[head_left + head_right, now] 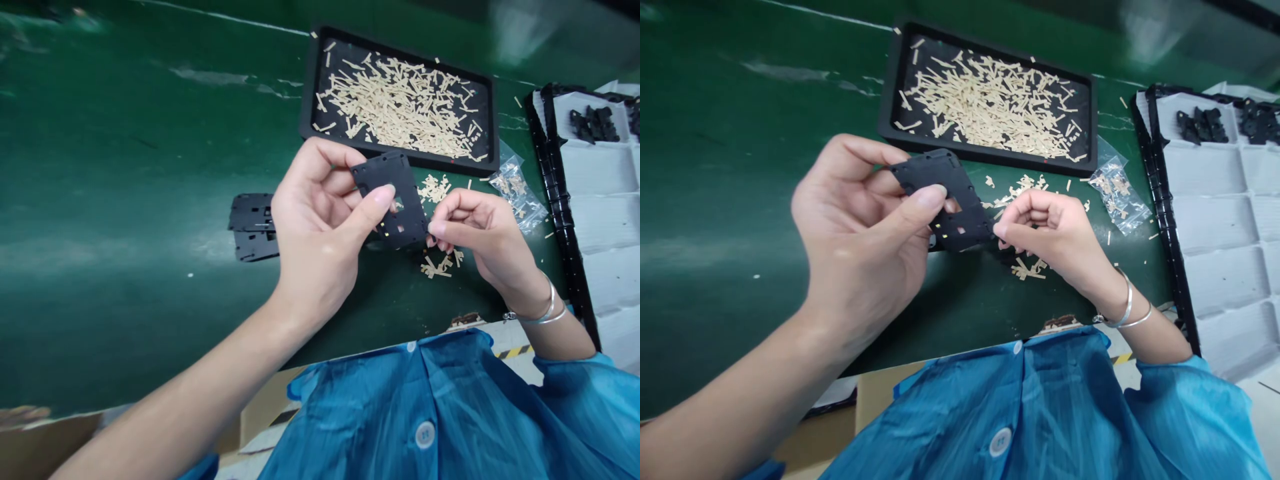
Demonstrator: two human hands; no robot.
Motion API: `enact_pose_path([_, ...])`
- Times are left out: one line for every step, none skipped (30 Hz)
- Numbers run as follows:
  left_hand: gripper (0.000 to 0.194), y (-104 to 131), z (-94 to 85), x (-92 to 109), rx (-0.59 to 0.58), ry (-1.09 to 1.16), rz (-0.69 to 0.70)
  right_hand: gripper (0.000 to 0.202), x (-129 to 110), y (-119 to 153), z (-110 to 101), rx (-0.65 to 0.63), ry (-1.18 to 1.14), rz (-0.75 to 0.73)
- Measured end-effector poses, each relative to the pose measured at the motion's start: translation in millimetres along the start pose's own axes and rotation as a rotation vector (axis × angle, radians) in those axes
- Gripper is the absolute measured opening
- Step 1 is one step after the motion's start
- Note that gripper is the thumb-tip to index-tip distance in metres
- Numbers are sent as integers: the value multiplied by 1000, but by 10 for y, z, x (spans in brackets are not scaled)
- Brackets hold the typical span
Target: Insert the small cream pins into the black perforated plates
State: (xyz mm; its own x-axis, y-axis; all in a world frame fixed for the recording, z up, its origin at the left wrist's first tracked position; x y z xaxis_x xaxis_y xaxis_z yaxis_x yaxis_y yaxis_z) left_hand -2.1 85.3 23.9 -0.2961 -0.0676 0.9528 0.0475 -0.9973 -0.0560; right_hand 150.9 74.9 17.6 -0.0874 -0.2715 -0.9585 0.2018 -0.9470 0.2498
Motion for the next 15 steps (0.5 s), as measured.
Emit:
enact_pose_path([25,1,-2,-4,4,8,-9,10,0,0,0,0,-3,0])
enact_pose_path([25,1,-4,-5,8,16,-15,10,1,0,0,1,-2,0])
enact_pose_path([25,2,-6,-8,13,24,-19,10,2,0,0,2,1,1])
enact_pose_path([25,2,-8,-11,15,31,-23,10,2,0,1,4,6,2])
enact_pose_path([25,1,-7,-17,14,36,-26,10,3,-1,2,5,8,2])
enact_pose_path([25,0,-7,-24,12,40,-28,10,3,-2,4,5,8,3])
enact_pose_path([25,-1,-7,-32,10,43,-30,10,3,-3,6,5,5,2])
enact_pose_path([26,-3,-9,-42,10,44,-34,11,3,-3,8,4,0,2])
enact_pose_path([26,-5,-12,-53,10,45,-38,11,2,-4,9,2,-5,2])
enact_pose_path([26,-8,-16,-61,11,47,-40,11,1,-5,10,2,-11,2])
enact_pose_path([26,-10,-19,-66,12,48,-39,11,1,-5,10,1,-16,3])
enact_pose_path([26,-11,-21,-69,13,48,-37,11,0,-6,10,0,-22,4])
enact_pose_path([26,-12,-21,-71,12,49,-36,11,1,-6,11,-2,-27,6])
enact_pose_path([26,-12,-22,-73,14,50,-35,11,1,-7,14,-4,-33,8])
enact_pose_path([26,-11,-21,-74,15,53,-36,11,3,-7,16,-7,-39,10])
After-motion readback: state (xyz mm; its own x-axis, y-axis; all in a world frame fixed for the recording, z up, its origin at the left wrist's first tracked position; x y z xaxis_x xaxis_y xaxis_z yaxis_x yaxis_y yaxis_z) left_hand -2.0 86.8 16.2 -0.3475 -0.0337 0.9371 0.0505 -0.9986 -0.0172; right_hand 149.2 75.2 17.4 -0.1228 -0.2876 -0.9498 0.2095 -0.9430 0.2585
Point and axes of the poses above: each hand's wrist, its own y-axis away from the middle knuckle, its own z-axis out of the palm, x = y × z, the point moved 9 cm from there along -y, towards the middle knuckle, and after that the axes turned 7 degrees about -y, right-handed, at the moved point
